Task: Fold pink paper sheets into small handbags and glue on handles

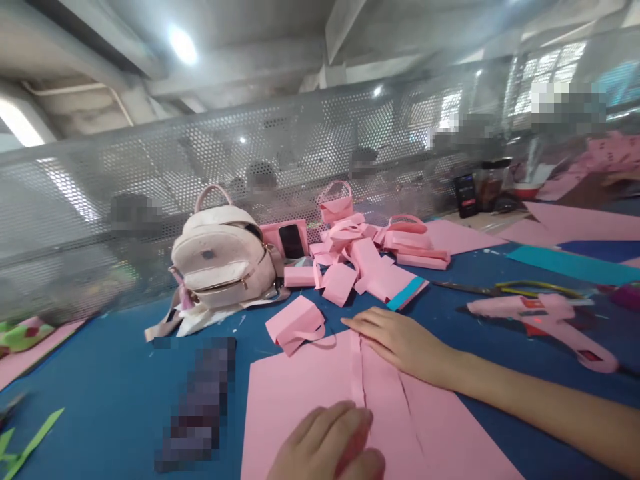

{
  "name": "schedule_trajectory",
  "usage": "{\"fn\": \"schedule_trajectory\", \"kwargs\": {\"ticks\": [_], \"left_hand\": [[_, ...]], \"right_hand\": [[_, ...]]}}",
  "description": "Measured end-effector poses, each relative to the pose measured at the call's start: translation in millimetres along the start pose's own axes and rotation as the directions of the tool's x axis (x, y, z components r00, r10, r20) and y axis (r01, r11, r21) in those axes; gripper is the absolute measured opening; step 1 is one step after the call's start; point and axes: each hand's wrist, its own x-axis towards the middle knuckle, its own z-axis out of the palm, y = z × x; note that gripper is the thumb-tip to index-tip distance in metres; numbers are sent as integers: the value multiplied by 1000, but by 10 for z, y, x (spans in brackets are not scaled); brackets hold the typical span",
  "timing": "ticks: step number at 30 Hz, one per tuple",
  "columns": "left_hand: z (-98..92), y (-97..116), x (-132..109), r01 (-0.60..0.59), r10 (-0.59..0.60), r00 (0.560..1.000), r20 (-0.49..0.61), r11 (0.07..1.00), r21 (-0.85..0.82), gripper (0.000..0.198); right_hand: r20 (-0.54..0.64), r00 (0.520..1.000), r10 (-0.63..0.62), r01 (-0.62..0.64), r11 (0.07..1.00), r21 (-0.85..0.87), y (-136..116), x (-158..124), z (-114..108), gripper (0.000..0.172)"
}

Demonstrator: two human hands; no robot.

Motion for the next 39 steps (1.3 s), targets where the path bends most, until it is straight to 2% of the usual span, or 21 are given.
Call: {"fn": "schedule_trajectory", "kwargs": {"ticks": [1, 2, 4, 5, 6, 7, 9, 10, 11, 12, 15, 20, 24, 28, 33, 36, 39], "left_hand": [[-13, -28, 34, -45, 47, 998, 40, 999, -31, 17], [-47, -59, 70, -28, 36, 995, 94, 996, -79, 17], [-146, -107, 138, 70, -26, 976, 217, 978, -198, 13], [-191, -116, 170, 174, -97, 956, 277, 947, -269, 14], [-222, -116, 201, 308, -190, 922, 337, 889, -339, 15], [-235, -107, 231, 459, -304, 868, 393, 792, -402, 16], [-203, -83, 297, 702, -513, 712, 479, 532, -474, 19], [-165, -78, 334, 760, -590, 645, 486, 427, -491, 22], [-120, -83, 373, 781, -634, 609, 476, 378, -496, 25], [-74, -99, 413, 788, -665, 593, 454, 361, -499, 27], [19, -196, 534, 780, -699, 585, 411, 348, -520, 25], [-16, -342, 650, 744, -648, 627, 434, 331, -580, 11], [-97, -381, 672, 746, -631, 620, 466, 291, -599, 3], [-182, -426, 707, 772, -604, 582, 544, 200, -604, 25], [-260, -459, 690, 801, -590, 527, 611, 104, -590, 22], [-259, -441, 644, 800, -569, 532, 627, 96, -592, 27], [-249, -410, 630, 794, -540, 560, 628, 135, -593, 25]], "right_hand": [[-12, 1000, 17, -16, 999, 40, -14, 2, -17, 50], [-24, 999, 37, -35, 996, 85, -31, 7, -34, 49], [-39, 996, 82, -73, 980, 185, -71, 24, -66, 46], [-41, 994, 105, -93, 967, 238, -96, 37, -78, 43], [-35, 991, 128, -112, 951, 290, -124, 52, -88, 39], [-23, 989, 148, -132, 931, 339, -154, 69, -93, 36], [13, 984, 178, -166, 886, 433, -220, 104, -96, 31], [31, 982, 188, -180, 861, 476, -254, 122, -94, 32], [47, 980, 194, -190, 835, 517, -289, 139, -94, 34], [60, 979, 196, -196, 809, 555, -322, 154, -95, 36], [90, 977, 191, -204, 742, 639, -409, 190, -122, 41], [97, 980, 174, -193, 701, 686, -501, 216, -217, 40], [75, 982, 172, -178, 734, 655, -531, 241, -250, 36], [38, 987, 159, -150, 789, 596, -539, 269, -255, 30], [71, 992, 103, -125, 819, 560, -589, 267, -317, 23], [109, 992, 64, -113, 833, 541, -665, 252, -370, 18], [122, 992, 41, -99, 843, 528, -744, 238, -383, 19]]}}
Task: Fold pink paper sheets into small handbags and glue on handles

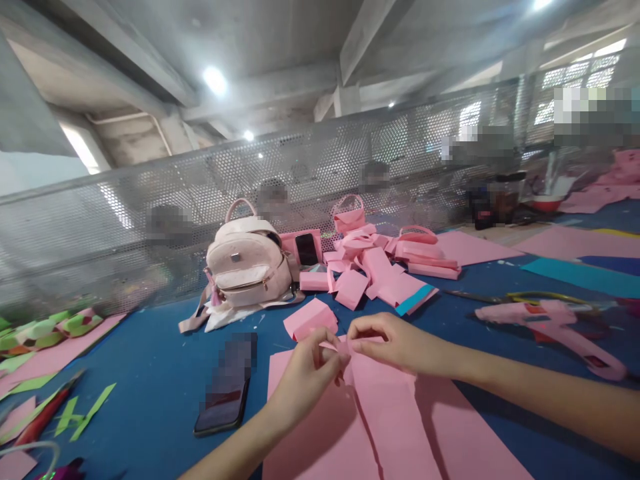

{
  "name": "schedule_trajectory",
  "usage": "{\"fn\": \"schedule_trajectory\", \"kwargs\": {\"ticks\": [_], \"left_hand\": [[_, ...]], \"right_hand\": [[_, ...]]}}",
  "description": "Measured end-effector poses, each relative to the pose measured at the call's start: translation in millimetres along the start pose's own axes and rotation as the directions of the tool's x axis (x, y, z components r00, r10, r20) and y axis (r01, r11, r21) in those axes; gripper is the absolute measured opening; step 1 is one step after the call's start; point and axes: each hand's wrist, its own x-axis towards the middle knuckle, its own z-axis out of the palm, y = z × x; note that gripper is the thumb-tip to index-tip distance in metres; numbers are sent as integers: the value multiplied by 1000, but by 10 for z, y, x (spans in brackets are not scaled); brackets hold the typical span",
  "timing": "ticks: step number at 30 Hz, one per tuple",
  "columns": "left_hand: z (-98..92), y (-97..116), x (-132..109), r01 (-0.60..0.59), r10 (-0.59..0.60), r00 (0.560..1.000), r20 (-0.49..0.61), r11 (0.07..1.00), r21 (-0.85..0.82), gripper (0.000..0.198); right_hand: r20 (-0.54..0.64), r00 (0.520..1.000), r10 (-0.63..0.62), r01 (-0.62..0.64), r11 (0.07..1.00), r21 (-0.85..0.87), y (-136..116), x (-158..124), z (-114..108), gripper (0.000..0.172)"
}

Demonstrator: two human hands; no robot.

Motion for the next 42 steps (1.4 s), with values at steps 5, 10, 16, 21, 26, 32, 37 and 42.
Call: {"fn": "schedule_trajectory", "kwargs": {"ticks": [5, 10, 16, 21, 26, 32, 37, 42], "left_hand": [[8, 95, -23, -112, 108, 993, 38, 983, 147, 21], [-47, 206, -55, -190, 169, 979, 111, 957, 219, 16], [-28, 198, -46, -126, 114, 989, 97, 983, 135, 11], [34, -13, -27, 61, -61, 989, 135, 998, 8, 26], [-122, -195, -48, 60, -65, 994, 89, 997, 51, 25], [-361, -235, -78, -11, 12, 1000, -1, 961, 276, 27], [-337, -156, -8, -119, 135, 991, 4, 854, 506, 32], [-281, -112, 113, -239, 322, 946, 31, 631, 738, 25]], "right_hand": [[18, 1000, 5, -4, 1000, -17, 5, -14, 76, 36], [62, 998, -25, 24, 1000, 16, 25, -33, 67, 40], [49, 998, -45, 43, 998, 50, 22, -35, 51, 38], [-141, 990, -16, 18, 1000, 13, 129, 1, 17, 34], [-270, 962, -35, 13, 997, -81, 263, 18, -114, 33], [-251, 958, -141, 47, 936, -349, 283, -69, -216, 13], [-39, 924, -380, 271, 724, -634, 234, -115, -146, 11], [79, 833, -548, 371, 447, -814, 277, -42, -106, 27]]}}
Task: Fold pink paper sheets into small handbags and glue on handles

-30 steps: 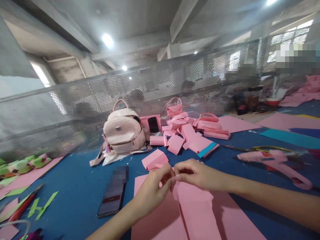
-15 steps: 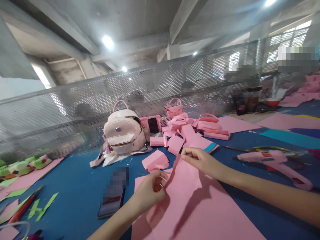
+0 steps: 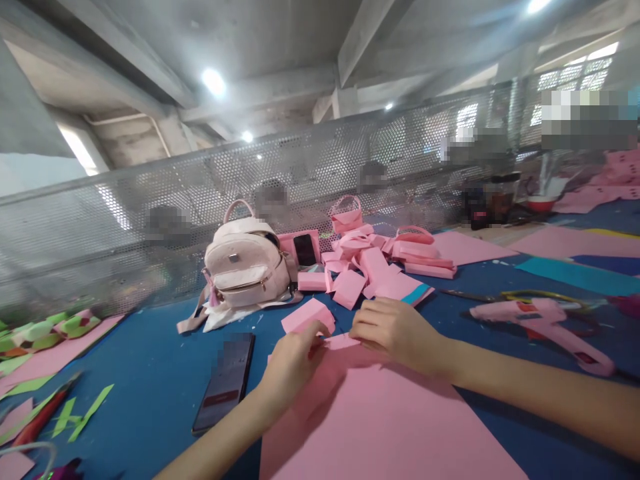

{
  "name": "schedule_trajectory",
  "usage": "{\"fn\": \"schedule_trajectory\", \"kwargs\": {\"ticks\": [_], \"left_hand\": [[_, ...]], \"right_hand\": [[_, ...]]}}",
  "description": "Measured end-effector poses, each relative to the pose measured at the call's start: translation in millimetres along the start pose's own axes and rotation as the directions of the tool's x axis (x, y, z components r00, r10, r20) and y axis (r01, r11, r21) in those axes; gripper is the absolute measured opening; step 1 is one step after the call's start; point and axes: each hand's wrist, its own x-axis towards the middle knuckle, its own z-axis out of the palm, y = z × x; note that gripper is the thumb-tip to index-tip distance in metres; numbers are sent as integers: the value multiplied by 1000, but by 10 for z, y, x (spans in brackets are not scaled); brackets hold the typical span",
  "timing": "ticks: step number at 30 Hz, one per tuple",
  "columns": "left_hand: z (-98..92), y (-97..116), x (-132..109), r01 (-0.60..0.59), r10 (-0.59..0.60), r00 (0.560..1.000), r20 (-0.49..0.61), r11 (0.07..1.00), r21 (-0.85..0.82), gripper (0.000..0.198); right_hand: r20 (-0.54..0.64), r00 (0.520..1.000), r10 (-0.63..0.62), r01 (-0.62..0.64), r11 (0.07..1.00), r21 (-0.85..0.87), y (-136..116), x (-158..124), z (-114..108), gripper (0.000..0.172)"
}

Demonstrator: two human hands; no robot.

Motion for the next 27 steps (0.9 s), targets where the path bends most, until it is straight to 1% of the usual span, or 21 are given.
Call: {"fn": "schedule_trajectory", "kwargs": {"ticks": [2, 5, 7, 10, 12, 14, 15, 17, 19, 20, 21, 22, 23, 25, 27], "left_hand": [[-31, -2, 11, -82, 91, 995, -49, 984, 160, 17], [-66, 34, -76, -225, 264, 963, -61, 905, 362, 25], [-31, 100, -210, -315, 369, 929, -37, 838, 446, 28], [101, 223, -464, -421, 476, 879, 17, 760, 496, 23], [191, 274, -617, -463, 507, 861, 47, 741, 485, 20], [251, 279, -724, -490, 519, 852, 70, 743, 455, 16], [268, 266, -758, -487, 514, 855, 65, 756, 437, 14], [281, 224, -788, -445, 474, 880, 24, 806, 390, 12], [268, 185, -780, -362, 388, 921, -33, 883, 297, 11], [252, 171, -766, -305, 320, 947, -31, 927, 220, 12], [232, 161, -747, -239, 242, 970, -5, 962, 130, 13], [209, 152, -728, -165, 164, 985, 45, 985, 40, 15], [186, 143, -708, -87, 90, 991, 99, 996, -34, 17], [146, 118, -678, 26, -6, 984, 180, 993, -112, 21], [125, 78, -663, 72, -46, 977, 206, 990, -125, 22]], "right_hand": [[-39, 998, -58, 54, 994, -93, 35, -5, -8, 31], [-65, 989, -136, 123, 976, -178, 30, -90, -43, 31], [-44, 981, -187, 175, 966, -190, -36, -205, -48, 30], [28, 973, -230, 231, 961, -151, -186, -411, -21, 31], [94, 965, -243, 253, 961, -113, -269, -518, -1, 30], [161, 954, -255, 271, 958, -89, -313, -578, 8, 28], [187, 948, -259, 278, 957, -82, -321, -591, 8, 27], [216, 940, -264, 286, 955, -77, -320, -596, 9, 24], [225, 936, -270, 291, 954, -66, -309, -588, 16, 22], [231, 935, -268, 288, 956, -57, -303, -582, 23, 21], [242, 936, -257, 275, 960, -43, -296, -575, 31, 20], [260, 937, -234, 248, 969, -23, -288, -567, 39, 18], [284, 937, -204, 210, 978, 8, -277, -556, 46, 16], [338, 931, -140, 118, 989, 84, -249, -526, 55, 14], [388, 917, -94, 25, 983, 180, -212, -485, 57, 13]]}}
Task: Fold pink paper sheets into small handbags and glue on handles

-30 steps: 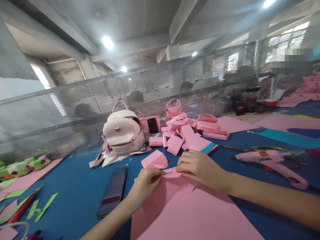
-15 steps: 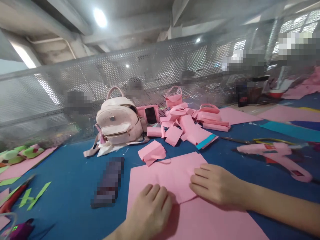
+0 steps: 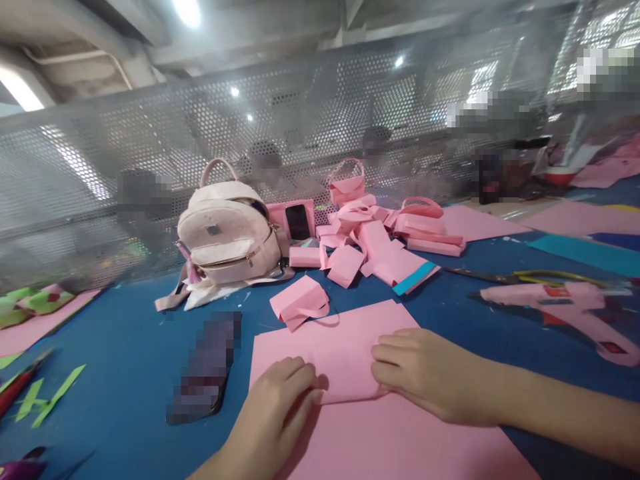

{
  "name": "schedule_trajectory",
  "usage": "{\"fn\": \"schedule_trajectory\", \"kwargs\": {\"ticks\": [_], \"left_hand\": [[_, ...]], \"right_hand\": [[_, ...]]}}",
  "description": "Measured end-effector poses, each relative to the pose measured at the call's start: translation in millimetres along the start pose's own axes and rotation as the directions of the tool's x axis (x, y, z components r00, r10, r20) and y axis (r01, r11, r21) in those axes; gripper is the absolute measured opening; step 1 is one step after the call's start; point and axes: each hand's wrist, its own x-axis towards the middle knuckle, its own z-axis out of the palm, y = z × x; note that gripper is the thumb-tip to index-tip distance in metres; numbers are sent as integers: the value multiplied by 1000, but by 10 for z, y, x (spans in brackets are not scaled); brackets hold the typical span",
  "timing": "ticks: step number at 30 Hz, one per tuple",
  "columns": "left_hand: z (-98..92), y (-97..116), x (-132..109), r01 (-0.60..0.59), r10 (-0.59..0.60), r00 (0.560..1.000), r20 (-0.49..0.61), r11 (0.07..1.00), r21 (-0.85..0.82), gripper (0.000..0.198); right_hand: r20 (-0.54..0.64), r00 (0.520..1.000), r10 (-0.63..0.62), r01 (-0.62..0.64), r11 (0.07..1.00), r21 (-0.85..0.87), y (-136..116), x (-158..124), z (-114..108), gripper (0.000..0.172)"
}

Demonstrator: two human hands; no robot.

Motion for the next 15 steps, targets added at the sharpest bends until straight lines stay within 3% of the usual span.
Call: {"fn": "schedule_trajectory", "kwargs": {"ticks": [4, 7, 12, 15], "left_hand": [[-24, -87, 1, 27, -27, 999, 42, 1000, -10, 25], [-52, -114, 5, 34, -33, 996, 78, 999, -13, 26], [-120, -104, 44, 54, -46, 992, 116, 996, -65, 25], [-137, -103, 77, 30, -23, 989, 143, 998, -49, 25]], "right_hand": [[61, 993, 98, -109, 967, 228, 57, 64, -47, 25], [99, 982, 159, -182, 936, 303, 67, 91, -66, 27], [165, 974, 153, -197, 933, 301, 66, 101, -95, 25], [144, 982, 119, -147, 967, 206, 27, 113, -73, 20]]}}
